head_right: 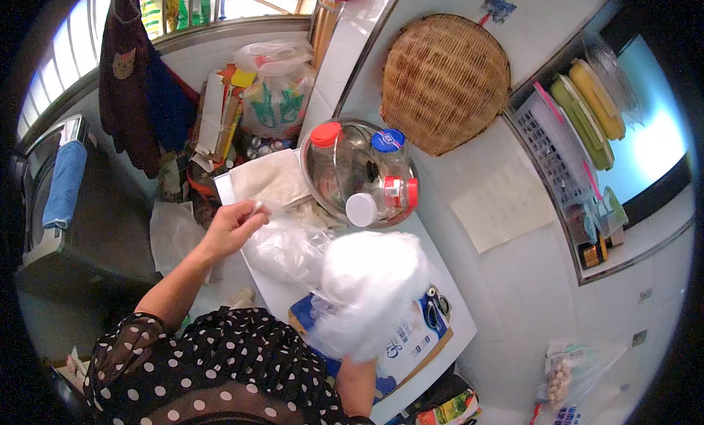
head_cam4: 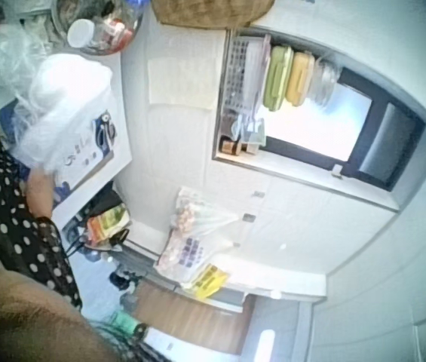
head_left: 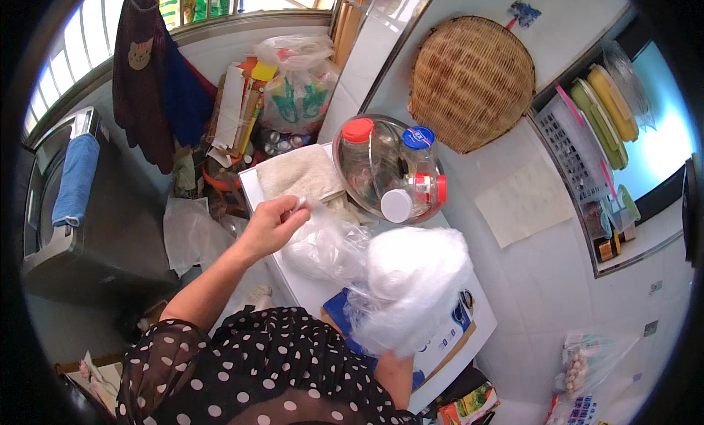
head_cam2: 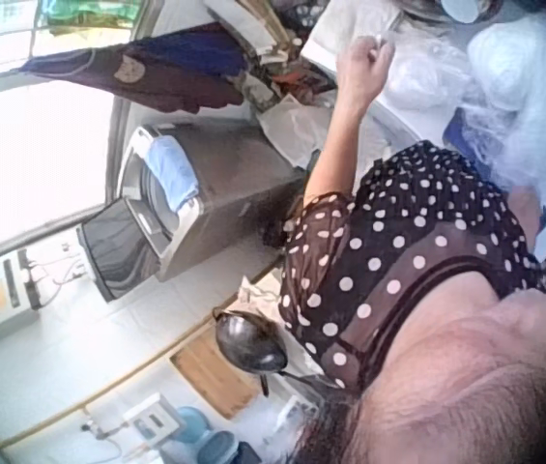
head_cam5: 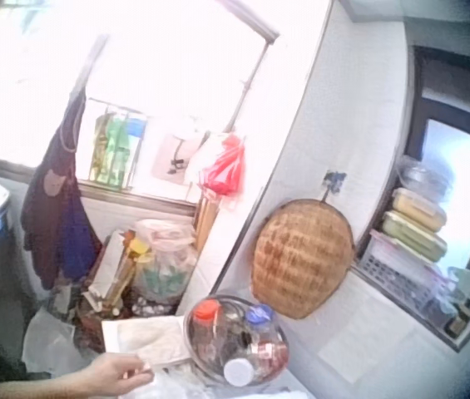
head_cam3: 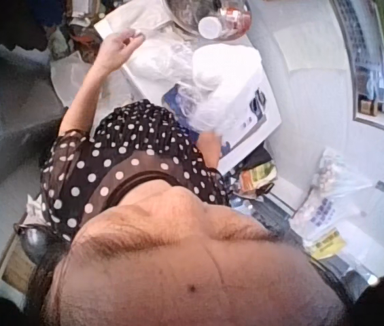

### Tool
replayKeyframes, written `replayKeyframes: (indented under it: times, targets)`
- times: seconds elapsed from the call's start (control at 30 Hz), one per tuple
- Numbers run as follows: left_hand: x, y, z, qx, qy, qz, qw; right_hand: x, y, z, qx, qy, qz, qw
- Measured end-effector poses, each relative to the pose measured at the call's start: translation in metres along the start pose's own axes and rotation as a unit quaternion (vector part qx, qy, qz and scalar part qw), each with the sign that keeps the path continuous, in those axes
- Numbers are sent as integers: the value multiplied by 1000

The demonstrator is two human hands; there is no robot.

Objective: The person places white fluffy material into a plastic bag, cuts a cardboard box with scissors, and secures folded cardboard pieces together.

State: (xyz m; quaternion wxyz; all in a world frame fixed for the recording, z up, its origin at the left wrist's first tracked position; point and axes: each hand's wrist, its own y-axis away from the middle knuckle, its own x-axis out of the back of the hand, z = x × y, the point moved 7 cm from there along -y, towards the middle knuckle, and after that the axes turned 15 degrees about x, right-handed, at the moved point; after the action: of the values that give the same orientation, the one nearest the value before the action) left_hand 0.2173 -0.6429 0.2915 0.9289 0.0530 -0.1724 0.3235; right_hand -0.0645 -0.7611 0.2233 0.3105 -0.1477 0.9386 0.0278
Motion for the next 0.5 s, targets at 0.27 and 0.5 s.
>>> replayKeyframes:
  times: [0.27, 0.5]
  targets:
    - [11, 87, 150, -434, -73, 174, 881, 25, -3, -38, 45, -48, 53, 996]
    - [-158, 61, 149, -308, -83, -216, 923, 41, 32, -40, 52, -49, 82, 994]
